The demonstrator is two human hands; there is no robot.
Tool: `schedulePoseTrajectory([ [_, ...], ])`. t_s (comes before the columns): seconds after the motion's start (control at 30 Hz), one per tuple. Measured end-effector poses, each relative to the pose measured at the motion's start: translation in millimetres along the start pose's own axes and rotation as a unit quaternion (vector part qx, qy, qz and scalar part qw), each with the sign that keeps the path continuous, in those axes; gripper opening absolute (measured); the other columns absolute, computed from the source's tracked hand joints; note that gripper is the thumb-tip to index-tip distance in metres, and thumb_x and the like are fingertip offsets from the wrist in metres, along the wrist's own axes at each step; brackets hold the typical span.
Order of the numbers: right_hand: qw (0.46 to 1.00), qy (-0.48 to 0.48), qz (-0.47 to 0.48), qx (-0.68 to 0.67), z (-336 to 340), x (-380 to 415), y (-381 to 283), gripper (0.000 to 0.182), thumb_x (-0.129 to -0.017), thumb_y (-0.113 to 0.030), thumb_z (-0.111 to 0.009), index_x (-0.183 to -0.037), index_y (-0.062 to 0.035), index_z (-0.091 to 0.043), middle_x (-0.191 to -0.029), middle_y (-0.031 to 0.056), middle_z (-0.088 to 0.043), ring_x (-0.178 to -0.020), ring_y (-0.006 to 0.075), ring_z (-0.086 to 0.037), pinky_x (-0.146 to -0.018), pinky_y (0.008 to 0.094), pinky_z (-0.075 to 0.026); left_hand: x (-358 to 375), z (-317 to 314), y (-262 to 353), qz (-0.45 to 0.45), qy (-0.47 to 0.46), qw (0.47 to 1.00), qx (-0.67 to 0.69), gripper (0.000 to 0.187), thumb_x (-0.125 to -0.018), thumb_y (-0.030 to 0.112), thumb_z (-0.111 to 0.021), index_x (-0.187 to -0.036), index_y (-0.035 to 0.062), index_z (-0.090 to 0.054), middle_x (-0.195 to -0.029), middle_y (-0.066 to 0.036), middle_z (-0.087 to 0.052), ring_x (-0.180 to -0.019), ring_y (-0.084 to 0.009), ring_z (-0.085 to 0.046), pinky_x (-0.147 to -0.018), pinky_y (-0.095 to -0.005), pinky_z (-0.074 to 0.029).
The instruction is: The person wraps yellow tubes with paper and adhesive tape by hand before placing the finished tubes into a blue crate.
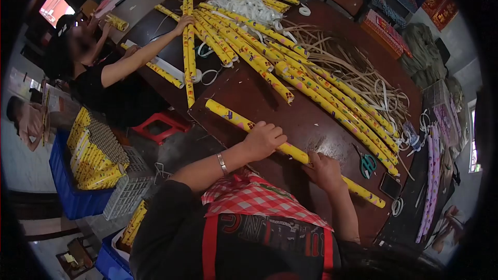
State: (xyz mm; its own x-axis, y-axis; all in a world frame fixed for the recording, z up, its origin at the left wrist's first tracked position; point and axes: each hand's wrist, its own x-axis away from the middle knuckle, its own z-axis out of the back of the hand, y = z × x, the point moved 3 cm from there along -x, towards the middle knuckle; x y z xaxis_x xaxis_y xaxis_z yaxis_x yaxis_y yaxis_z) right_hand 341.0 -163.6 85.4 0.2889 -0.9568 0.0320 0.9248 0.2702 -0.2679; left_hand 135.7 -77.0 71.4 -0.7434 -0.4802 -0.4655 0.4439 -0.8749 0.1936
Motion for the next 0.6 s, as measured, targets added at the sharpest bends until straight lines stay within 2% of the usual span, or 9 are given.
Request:
schedulePoseTrajectory([
  [0.07,1.000,-0.004,0.003,-0.006,1.3,2.4,7.0,0.040,-0.070,-0.028,-0.074,-0.100,-0.0078,-0.058,-0.078,0.0123,-0.062,-0.069,0.0328,-0.063,-0.060,0.0417,-0.050,4.2,3.3,-8.0,-0.004,-0.002,1.000,0.009,0.022,-0.062,0.017,-0.068,-0.079,0.0154,-0.054,-0.076,0.000,-0.049,-0.073,-0.0182,-0.054,-0.064,-0.0339,-0.039],
  [0.17,1.000,-0.004,0.009,-0.023,14.9,8.6,16.3,0.033,-0.073,-0.025,-0.073,-0.096,-0.0088,-0.056,-0.077,0.0132,-0.061,-0.067,0.0337,-0.062,-0.058,0.0428,-0.050,29.4,17.1,-45.8,-0.012,-0.014,1.000,-0.012,0.046,-0.059,0.016,-0.075,-0.103,0.0134,-0.061,-0.090,0.000,-0.058,-0.081,-0.0185,-0.057,-0.070,-0.0340,-0.041],
  [0.2,1.000,-0.007,-0.004,-0.026,20.5,11.3,20.3,0.031,-0.073,-0.024,-0.073,-0.094,-0.0086,-0.056,-0.078,0.0137,-0.062,-0.068,0.0340,-0.062,-0.059,0.0427,-0.050,35.0,26.0,-58.9,-0.011,-0.013,1.000,-0.013,0.046,-0.059,0.016,-0.075,-0.103,0.0134,-0.061,-0.090,0.000,-0.058,-0.081,-0.0185,-0.057,-0.070,-0.0340,-0.041],
  [0.27,0.999,-0.011,-0.019,-0.029,23.4,16.3,25.4,0.029,-0.073,-0.023,-0.073,-0.093,-0.0083,-0.057,-0.078,0.0142,-0.062,-0.069,0.0344,-0.062,-0.059,0.0426,-0.050,45.3,41.7,-78.2,-0.013,0.014,0.998,-0.058,0.037,-0.066,0.017,-0.070,-0.102,0.0157,-0.061,-0.087,0.002,-0.058,-0.080,-0.0160,-0.056,-0.072,-0.0319,-0.040],
  [0.4,0.999,0.000,-0.030,-0.028,20.2,22.1,32.7,0.028,-0.073,-0.023,-0.072,-0.091,-0.0079,-0.057,-0.077,0.0140,-0.062,-0.070,0.0347,-0.062,-0.061,0.0430,-0.050,62.0,53.5,-102.9,-0.005,0.009,0.998,-0.060,0.042,-0.066,0.019,-0.073,-0.106,0.0152,-0.060,-0.093,0.001,-0.058,-0.088,-0.0175,-0.056,-0.080,-0.0356,-0.040],
  [0.47,0.999,0.006,-0.033,-0.024,18.1,24.1,34.2,0.028,-0.073,-0.023,-0.072,-0.091,-0.0078,-0.057,-0.077,0.0137,-0.061,-0.070,0.0348,-0.062,-0.062,0.0430,-0.050,67.1,60.0,-117.4,0.016,-0.001,0.995,-0.095,0.048,-0.064,0.020,-0.075,-0.109,0.0152,-0.059,-0.099,-0.001,-0.057,-0.095,-0.0194,-0.055,-0.087,-0.0411,-0.039],
  [0.5,0.999,0.005,-0.038,-0.023,18.1,24.7,34.5,0.028,-0.073,-0.023,-0.072,-0.090,-0.0077,-0.057,-0.078,0.0138,-0.062,-0.070,0.0352,-0.062,-0.062,0.0435,-0.050,73.2,57.8,-126.4,0.042,-0.002,0.995,-0.086,0.041,-0.066,0.018,-0.074,-0.105,0.0155,-0.061,-0.103,-0.003,-0.057,-0.101,-0.0208,-0.053,-0.089,-0.0454,-0.038],
  [0.57,0.999,0.006,-0.037,-0.017,16.2,28.4,37.9,0.028,-0.072,-0.023,-0.072,-0.089,-0.0076,-0.056,-0.078,0.0139,-0.062,-0.070,0.0355,-0.062,-0.061,0.0439,-0.050,90.4,58.7,-156.6,0.080,0.004,0.985,-0.156,0.032,-0.069,0.016,-0.072,-0.100,0.0149,-0.063,-0.104,-0.005,-0.057,-0.103,-0.0218,-0.053,-0.090,-0.0455,-0.038],
  [0.6,0.998,0.001,-0.057,-0.001,12.5,31.9,45.3,0.027,-0.072,-0.023,-0.072,-0.088,-0.0077,-0.056,-0.078,0.0143,-0.062,-0.070,0.0359,-0.062,-0.061,0.0446,-0.050,100.6,66.2,-171.1,0.170,0.021,0.976,-0.135,0.025,-0.071,0.015,-0.070,-0.096,0.0124,-0.064,-0.104,-0.007,-0.057,-0.105,-0.0247,-0.053,-0.087,-0.0438,-0.041],
])
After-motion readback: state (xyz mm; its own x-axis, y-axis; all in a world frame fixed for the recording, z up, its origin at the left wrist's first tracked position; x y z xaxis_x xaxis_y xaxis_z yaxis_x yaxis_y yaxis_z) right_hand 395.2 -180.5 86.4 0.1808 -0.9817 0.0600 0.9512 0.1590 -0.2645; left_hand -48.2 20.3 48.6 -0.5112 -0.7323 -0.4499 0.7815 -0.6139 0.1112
